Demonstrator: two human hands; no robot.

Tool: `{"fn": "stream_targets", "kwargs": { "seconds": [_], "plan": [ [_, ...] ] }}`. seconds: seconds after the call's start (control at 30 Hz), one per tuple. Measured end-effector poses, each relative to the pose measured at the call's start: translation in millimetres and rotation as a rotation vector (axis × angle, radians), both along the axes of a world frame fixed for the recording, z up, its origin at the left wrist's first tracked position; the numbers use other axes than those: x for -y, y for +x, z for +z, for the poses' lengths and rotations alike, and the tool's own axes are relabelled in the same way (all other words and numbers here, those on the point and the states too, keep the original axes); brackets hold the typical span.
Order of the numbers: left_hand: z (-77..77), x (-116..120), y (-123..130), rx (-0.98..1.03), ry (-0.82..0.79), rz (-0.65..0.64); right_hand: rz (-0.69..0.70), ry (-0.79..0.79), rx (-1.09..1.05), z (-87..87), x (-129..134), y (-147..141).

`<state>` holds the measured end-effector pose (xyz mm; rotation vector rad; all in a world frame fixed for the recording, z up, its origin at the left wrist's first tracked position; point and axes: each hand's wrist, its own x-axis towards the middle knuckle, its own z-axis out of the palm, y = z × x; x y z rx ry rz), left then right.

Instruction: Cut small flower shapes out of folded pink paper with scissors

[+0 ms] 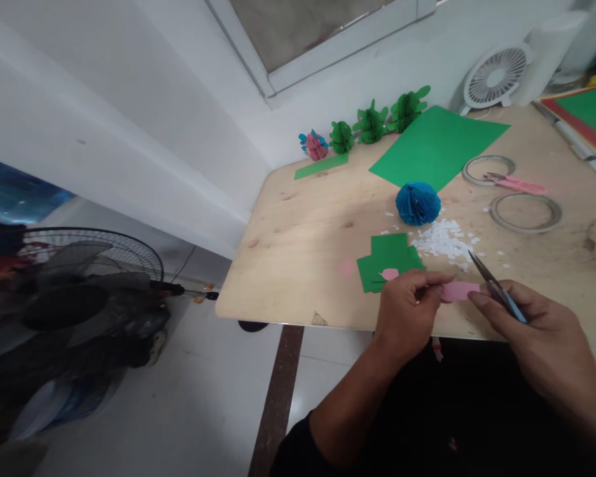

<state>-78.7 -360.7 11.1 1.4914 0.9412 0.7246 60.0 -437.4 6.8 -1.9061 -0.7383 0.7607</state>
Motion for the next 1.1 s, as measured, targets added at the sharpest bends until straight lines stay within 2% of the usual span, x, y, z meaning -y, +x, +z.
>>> {"fn": "stream_targets", "kwargs": {
  "seconds": [0.2,0.57,0.87,1.1],
  "plan": [
    [-8.3,3,4,0.07,-0.059,0.024,-0.015,-0.019,0.028,-2.9,1,0],
    [-5.9,8,11,0.187,-0.163,0.145,0.041,-0.01,-0.011,-11.7,2,1],
    [-17.2,15,17,0.381,-0.324,0.227,-0.04,-0.023,-0.054,-11.4,0,-7],
    [-15.7,23,18,0.42,-0.401,0.262,-0.085,-0.05,-0.024,-8.9,1,-9]
  ]
}}
